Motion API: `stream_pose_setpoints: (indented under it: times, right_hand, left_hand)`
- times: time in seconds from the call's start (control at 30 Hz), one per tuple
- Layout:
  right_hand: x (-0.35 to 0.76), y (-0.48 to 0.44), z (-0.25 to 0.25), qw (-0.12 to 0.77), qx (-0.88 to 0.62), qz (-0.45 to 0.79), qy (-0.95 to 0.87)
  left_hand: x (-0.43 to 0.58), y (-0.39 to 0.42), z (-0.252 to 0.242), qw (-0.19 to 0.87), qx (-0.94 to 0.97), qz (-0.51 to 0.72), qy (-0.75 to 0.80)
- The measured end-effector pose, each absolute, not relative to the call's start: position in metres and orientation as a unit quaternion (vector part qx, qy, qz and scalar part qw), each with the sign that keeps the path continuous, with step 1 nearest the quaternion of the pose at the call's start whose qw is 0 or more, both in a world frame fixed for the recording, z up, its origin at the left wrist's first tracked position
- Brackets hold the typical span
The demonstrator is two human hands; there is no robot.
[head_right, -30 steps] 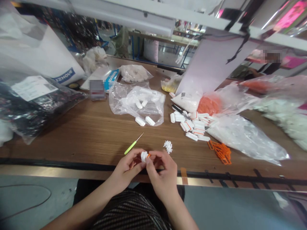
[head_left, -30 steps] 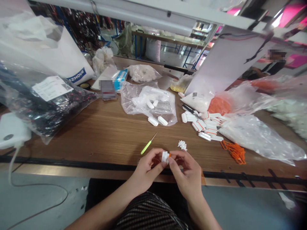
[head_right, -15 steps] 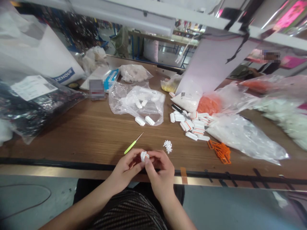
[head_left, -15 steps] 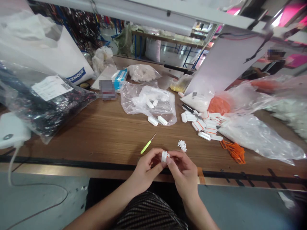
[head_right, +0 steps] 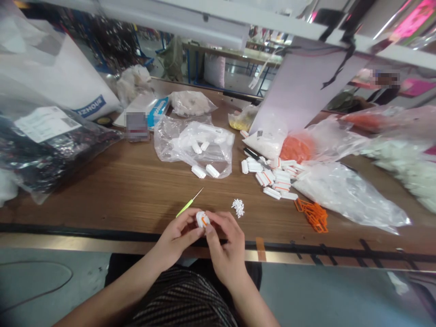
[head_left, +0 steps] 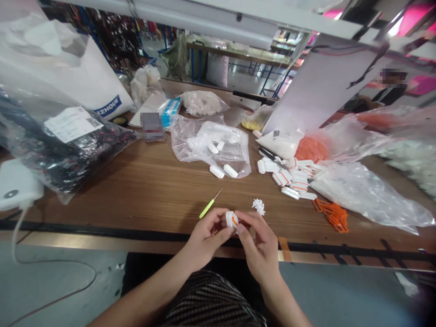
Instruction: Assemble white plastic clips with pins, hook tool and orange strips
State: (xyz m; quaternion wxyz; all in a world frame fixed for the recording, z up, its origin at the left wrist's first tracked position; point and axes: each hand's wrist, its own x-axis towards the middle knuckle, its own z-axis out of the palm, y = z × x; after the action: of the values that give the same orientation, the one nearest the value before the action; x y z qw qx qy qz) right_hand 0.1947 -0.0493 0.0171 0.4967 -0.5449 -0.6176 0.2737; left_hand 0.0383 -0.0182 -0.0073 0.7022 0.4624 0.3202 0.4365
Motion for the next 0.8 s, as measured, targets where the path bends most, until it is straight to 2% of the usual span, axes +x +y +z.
stream_pose_setpoints:
  times: [0.27,0.57,0.8]
  right_hand:
    - [0.199,-0.047,0.022,0.427,-0.571,0.156,-0.684]
    - [0.217,-0.043,0.029,0.37,-0.564,0.185,-0.715]
    - [0.218,-0.044,0.025,0.392,-0.54,0.133,-0.733]
  left_hand:
    - [0.037,-0.013,-0.005,0.746,0.402,0.445,0.291]
    - [0.035,-0.011,-0.007,0.764,0.368,0.442,0.291]
    - [0.036,-0.011,-0.009,0.768,0.355,0.447,0.29]
